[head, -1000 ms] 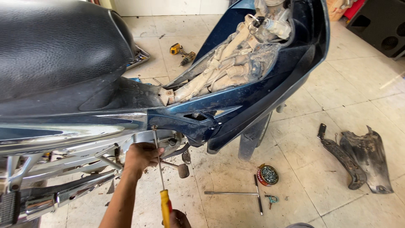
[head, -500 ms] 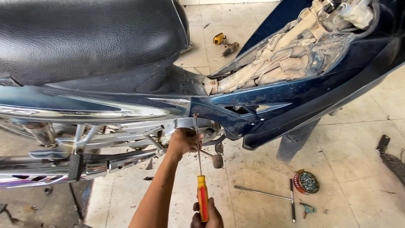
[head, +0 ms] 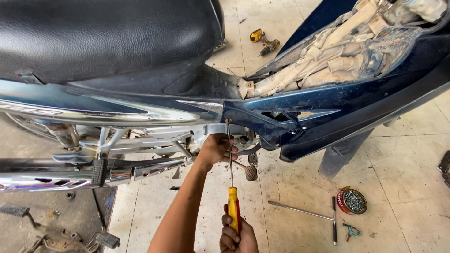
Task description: The person uses a screwdriver to loosen and remove screws from the rear side panel of a blue motorcycle. After detaching the panel, they move to the front of the bike and align the side panel with the body, pressing it into place to secure it.
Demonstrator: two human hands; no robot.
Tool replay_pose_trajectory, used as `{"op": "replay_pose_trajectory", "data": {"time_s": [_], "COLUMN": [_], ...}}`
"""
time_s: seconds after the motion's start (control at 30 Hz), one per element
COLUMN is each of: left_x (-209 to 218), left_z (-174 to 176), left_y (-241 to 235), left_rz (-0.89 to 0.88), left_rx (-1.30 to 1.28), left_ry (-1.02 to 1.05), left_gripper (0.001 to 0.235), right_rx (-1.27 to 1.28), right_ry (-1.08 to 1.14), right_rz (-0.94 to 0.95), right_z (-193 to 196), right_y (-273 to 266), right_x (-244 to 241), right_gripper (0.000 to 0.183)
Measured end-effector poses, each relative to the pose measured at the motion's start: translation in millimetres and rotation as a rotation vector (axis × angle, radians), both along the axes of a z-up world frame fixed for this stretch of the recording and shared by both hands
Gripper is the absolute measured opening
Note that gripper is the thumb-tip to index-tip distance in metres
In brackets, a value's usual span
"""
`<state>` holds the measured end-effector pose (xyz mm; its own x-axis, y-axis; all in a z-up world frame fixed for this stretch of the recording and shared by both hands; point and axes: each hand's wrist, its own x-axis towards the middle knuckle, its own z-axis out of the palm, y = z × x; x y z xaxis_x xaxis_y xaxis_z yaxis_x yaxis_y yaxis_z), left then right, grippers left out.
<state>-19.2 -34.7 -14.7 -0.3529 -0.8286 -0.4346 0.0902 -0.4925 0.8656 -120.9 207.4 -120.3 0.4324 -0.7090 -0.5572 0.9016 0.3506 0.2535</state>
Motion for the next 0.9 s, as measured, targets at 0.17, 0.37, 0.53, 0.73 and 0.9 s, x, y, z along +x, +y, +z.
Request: {"op": "replay_pose_trajectory", "data": {"time_s": [0.17,0.37,0.53,0.73,0.9], "left_x": [-7,3,2,5,8], "left_z": [28,32,42,51,40], "left_y": [7,10,15,21,15], "left_rz": [0.111,-0.111,-0.121,-0.102,-0.036], "left_rx": [-0.102,-0.24,0.046,-0.243,0.085], "left_ry": [-0.463,-0.5,-0.159,-0.618,-0.173], "left_gripper": [0.018,0.032,0.013,0.037,0.004], "right_rx": [0.123,0.147,0.021,0.074,0.248], "right_ry": [0.839,0.423,0.351,0.844,0.477], "right_rz": [-0.012,0.001,0.039,-0.165,0.064], "right_z": [77,53,75,71,91], "right_y": [-1,-5,-2,-3,-8], "right_x": [31,12,18,26,22], "right_gripper": [0.038,0.041,0.045,0.037,0.053]}}
